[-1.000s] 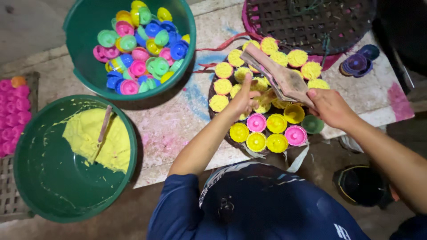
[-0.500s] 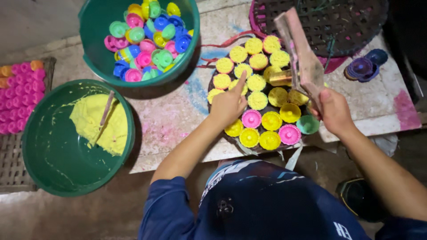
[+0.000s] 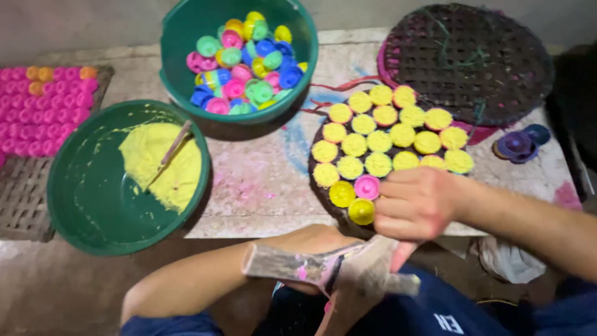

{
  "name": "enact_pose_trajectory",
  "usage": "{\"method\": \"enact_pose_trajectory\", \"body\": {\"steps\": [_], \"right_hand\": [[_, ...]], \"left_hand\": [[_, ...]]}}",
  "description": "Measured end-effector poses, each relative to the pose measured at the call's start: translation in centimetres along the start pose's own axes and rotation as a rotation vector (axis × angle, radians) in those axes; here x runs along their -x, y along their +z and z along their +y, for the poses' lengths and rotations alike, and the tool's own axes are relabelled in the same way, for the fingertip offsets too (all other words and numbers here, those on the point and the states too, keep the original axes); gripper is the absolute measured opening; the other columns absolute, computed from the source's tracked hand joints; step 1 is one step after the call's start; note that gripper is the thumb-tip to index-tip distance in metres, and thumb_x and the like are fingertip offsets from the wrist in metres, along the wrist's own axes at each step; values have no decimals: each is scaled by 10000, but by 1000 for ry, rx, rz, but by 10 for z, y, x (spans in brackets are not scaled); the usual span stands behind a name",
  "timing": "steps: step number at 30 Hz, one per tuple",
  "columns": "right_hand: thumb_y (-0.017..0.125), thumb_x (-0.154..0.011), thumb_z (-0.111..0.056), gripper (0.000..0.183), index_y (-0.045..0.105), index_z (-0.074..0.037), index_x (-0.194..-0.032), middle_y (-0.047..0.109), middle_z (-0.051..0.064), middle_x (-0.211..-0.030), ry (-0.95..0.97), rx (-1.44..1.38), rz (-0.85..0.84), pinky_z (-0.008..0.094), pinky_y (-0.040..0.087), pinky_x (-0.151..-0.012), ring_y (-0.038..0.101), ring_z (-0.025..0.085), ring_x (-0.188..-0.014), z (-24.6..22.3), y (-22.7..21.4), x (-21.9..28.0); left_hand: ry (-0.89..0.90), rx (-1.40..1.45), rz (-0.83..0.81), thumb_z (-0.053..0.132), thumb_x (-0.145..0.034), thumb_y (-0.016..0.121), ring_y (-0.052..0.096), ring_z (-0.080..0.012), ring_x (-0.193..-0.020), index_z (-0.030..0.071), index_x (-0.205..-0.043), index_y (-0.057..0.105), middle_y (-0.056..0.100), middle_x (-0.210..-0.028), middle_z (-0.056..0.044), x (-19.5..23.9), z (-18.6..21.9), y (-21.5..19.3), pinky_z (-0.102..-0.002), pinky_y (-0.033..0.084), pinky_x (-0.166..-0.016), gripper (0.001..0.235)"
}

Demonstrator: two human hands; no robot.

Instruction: The person scoops yellow paste from a green basin into a handheld cylindrical mold, then presses the mold onto a tray of colorful circular cavities to form shaped items. The process repeats with the same mold and paste across multiple cavities.

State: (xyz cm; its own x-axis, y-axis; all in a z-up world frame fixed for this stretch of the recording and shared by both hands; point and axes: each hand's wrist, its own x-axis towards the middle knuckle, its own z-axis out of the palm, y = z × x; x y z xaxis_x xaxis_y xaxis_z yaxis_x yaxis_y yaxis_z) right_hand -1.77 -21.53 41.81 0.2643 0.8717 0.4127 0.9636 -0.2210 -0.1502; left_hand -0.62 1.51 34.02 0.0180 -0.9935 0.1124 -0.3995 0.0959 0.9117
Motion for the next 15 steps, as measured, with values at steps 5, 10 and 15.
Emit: {"method": "enact_pose_trajectory", "body": {"steps": [5,10,15], "right_hand": [[635,-1009,-510,493,557,-43,-870,618,134,-819,215,-848,-331,458,464,-639,643,373,-810,2,81,-6],[593,-1042,-514,513,568,-20,-909,576,163,-780,244,-1153,-492,460,483,-664,644,387,-790,6,124,-56],[695,-927,-467,410,560,-98,-810,551,77,-699,-7,-673,-266,417,472,-595,628,313,-676,47,101,-169]], "left_hand": [[-572,-249,-28,303,-858,723,701,-394,-781,180,-1164,623,708,-841,-133,85,29,6,-479,536,-672,345],[-656,-39,410,223,-937,598,750,-247,-800,178,-1084,661,722,-836,-88,187,59,12,-371,554,-665,167],[-763,226,835,194,-967,623,726,-248,-831,108,-1091,652,708,-876,-109,279,35,3,-368,554,-719,154]]}}
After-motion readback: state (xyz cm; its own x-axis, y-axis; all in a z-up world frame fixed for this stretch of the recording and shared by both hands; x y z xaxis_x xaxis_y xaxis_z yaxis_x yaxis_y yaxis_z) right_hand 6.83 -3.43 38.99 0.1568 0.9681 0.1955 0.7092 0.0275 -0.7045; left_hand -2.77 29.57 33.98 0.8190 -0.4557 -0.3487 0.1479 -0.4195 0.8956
